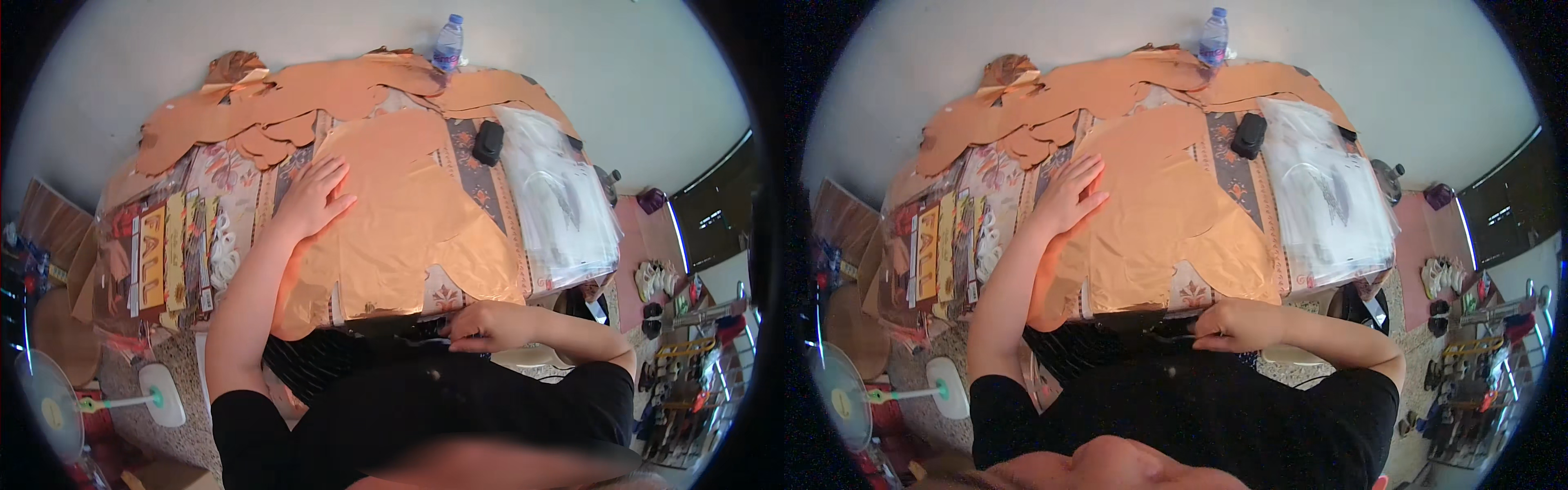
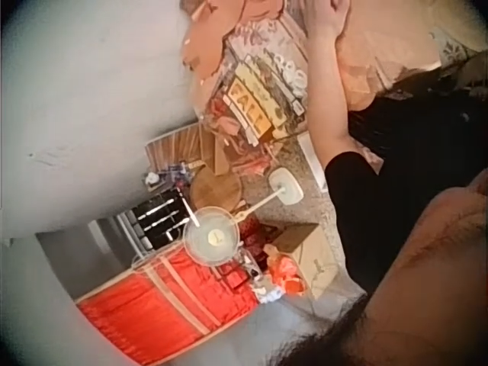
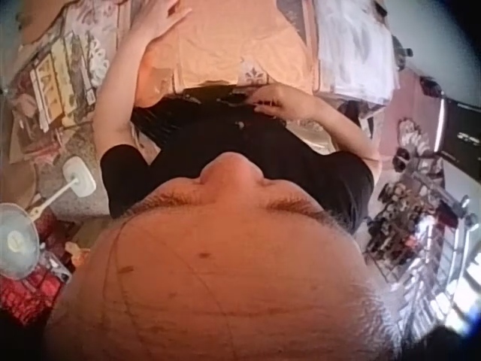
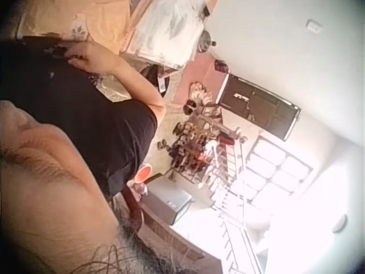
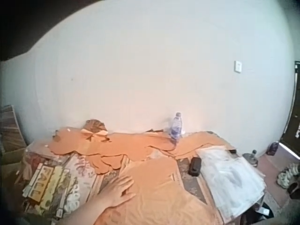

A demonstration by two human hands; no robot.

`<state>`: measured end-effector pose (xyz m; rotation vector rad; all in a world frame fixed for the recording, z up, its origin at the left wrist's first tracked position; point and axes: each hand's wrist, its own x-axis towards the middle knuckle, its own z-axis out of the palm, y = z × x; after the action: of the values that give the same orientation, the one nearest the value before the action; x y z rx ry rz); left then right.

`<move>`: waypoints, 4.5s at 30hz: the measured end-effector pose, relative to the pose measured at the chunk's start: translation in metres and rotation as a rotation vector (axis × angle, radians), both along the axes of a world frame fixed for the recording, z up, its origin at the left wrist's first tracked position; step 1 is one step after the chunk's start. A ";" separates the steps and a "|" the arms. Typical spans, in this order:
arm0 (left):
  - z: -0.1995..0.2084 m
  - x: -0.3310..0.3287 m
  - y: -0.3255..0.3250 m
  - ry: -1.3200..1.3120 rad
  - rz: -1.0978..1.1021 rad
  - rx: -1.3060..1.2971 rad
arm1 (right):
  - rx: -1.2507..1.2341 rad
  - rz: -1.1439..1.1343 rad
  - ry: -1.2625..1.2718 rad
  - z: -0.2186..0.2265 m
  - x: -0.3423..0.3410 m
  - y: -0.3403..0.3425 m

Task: Folding and placing rose gold foil letter balloons into plastic packaging with cardboard inserts.

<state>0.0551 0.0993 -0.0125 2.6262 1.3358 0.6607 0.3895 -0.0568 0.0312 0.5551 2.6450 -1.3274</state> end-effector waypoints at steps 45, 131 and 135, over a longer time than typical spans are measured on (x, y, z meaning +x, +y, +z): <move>0.005 0.000 -0.004 -0.032 0.029 -0.049 | -0.071 -1.211 0.331 0.008 0.063 0.373; 0.001 -0.006 -0.007 -0.031 0.046 -0.035 | 0.440 -1.167 -0.108 0.008 0.039 0.393; 0.007 0.001 -0.006 -0.034 0.022 -0.037 | 0.494 -1.233 0.095 0.035 0.060 0.387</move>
<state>0.0563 0.0935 -0.0052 2.5633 1.3558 0.6735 0.4494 0.3298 0.0660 2.4806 2.6600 -0.7366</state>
